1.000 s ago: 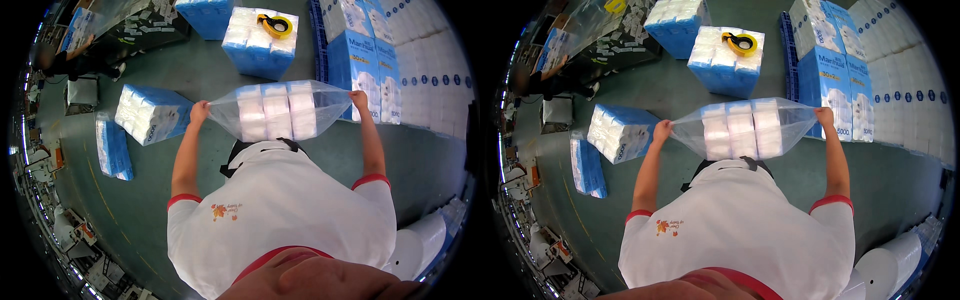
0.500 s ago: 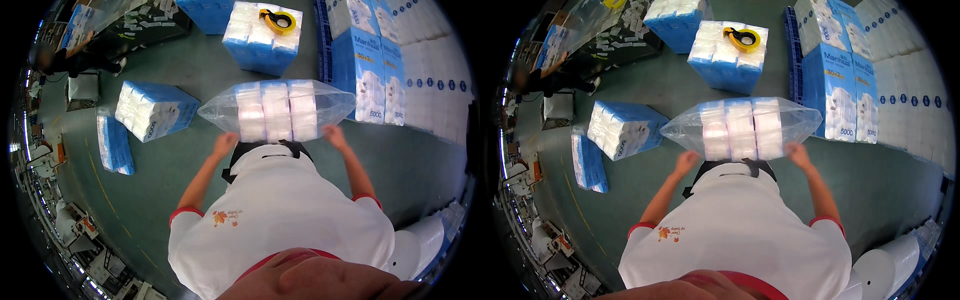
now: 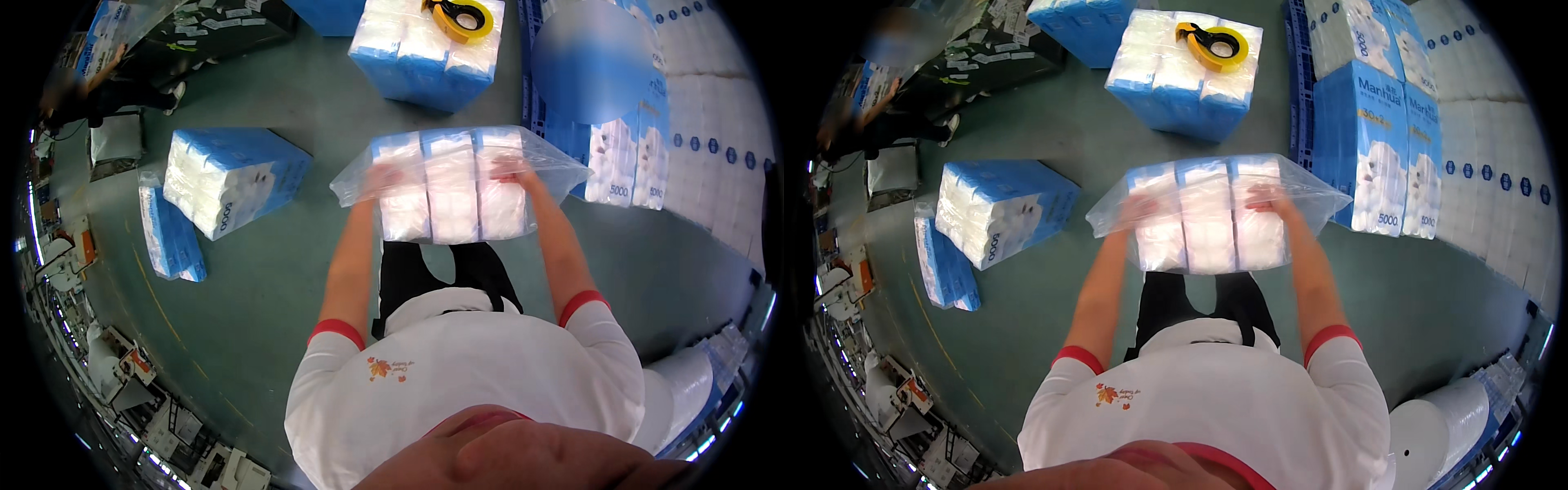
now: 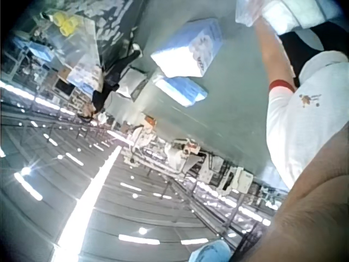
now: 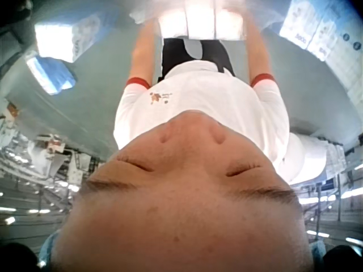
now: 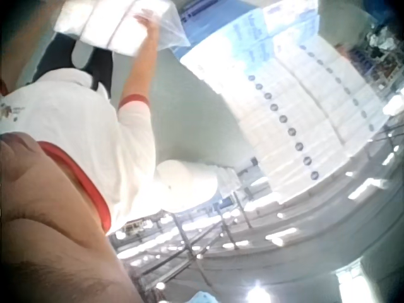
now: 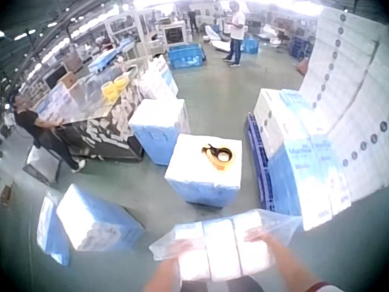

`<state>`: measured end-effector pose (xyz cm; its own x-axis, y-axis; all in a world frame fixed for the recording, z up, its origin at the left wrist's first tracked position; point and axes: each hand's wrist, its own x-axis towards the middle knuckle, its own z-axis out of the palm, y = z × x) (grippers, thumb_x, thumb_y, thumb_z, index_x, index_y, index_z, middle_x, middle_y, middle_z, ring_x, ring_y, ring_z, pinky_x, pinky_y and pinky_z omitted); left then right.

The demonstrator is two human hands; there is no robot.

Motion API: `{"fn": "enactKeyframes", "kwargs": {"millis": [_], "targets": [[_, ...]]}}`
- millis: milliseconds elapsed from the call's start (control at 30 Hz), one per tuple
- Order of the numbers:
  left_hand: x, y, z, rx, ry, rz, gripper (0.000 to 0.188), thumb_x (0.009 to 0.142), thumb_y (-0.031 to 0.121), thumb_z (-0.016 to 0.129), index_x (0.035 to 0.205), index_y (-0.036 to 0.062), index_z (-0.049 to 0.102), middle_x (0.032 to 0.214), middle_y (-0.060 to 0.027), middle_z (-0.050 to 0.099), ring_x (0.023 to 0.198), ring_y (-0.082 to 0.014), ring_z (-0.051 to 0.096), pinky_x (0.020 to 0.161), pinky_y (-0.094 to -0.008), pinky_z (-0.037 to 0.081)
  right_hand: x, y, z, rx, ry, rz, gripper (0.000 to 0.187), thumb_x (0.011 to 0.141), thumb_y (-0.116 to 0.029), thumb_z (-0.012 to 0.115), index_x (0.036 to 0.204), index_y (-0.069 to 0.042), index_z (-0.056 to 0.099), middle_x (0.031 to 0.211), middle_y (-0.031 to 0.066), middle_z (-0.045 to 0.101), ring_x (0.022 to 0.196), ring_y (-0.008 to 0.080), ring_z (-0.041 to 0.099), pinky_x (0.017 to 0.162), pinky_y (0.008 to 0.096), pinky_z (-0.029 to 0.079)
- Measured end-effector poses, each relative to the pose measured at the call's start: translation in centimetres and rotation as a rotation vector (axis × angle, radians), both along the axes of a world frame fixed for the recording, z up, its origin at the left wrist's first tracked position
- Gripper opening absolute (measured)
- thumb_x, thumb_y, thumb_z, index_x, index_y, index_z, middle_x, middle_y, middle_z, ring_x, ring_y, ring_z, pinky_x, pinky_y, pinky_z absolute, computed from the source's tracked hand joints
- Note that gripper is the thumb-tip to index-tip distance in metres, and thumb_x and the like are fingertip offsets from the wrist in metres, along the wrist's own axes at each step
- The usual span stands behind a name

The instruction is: The person packs bundles of paper products into plastic bags and uses a handheld tape dispenser to seal the bags.

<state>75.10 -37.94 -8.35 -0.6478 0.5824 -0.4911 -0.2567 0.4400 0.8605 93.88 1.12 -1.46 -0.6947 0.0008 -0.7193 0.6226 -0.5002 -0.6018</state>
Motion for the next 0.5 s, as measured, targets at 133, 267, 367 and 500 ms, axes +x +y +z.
{"fn": "enactKeyframes", "kwargs": {"millis": [133, 267, 367, 500], "targets": [[0.5, -1.8, 2.7, 0.139, -0.380, 0.558, 0.026, 0.078, 0.025, 0.064, 0.094, 0.0055, 0.061, 0.092, -0.0062, 0.062, 0.088, -0.0178, 0.059, 0.080, -0.0322, 0.047, 0.0, 3.3, -1.6, 0.071, 0.337, 0.012, 0.040, 0.084, -0.020, 0.052, 0.115, 0.004, 0.051, 0.105, 0.0197, 0.061, 0.096, 0.0312, 0.061, 0.080, 0.0379, 0.051], [7.5, 0.0, 9.7, -0.234, 0.512, 0.133, 0.021, 0.081, 0.016, 0.055, 0.099, 0.0062, 0.060, 0.097, -0.0111, 0.061, 0.094, -0.0259, 0.058, 0.083, -0.0377, 0.044, 1.6, 4.0, -4.9, -0.075, 0.442, -0.102, 0.038, 0.080, -0.012, 0.058, 0.114, 0.003, 0.052, 0.109, 0.0196, 0.059, 0.098, 0.0322, 0.059, 0.083, 0.0387, 0.049], [11.8, 0.8, 12.3, -0.246, 0.744, -0.284, 0.036, 0.077, 0.011, 0.053, 0.112, 0.0099, 0.055, 0.117, -0.0152, 0.051, 0.111, -0.0318, 0.047, 0.097, -0.0431, 0.033, -0.7, 0.4, -4.0, 0.744, 0.313, 0.246, 0.037, 0.081, -0.015, 0.059, 0.115, -0.002, 0.053, 0.112, 0.0164, 0.058, 0.100, 0.0308, 0.057, 0.087, 0.0382, 0.046], [10.4, 0.8, 10.9, -0.520, 1.044, -0.154, 0.042, 0.078, 0.017, 0.053, 0.119, 0.0108, 0.052, 0.135, -0.0111, 0.039, 0.123, -0.0284, 0.037, 0.104, -0.0463, 0.024, -3.1, -9.6, 5.0, 1.386, 0.521, 0.488, 0.035, 0.079, -0.021, 0.058, 0.112, -0.008, 0.056, 0.111, 0.0128, 0.057, 0.107, 0.0286, 0.050, 0.094, 0.0373, 0.038]]}}
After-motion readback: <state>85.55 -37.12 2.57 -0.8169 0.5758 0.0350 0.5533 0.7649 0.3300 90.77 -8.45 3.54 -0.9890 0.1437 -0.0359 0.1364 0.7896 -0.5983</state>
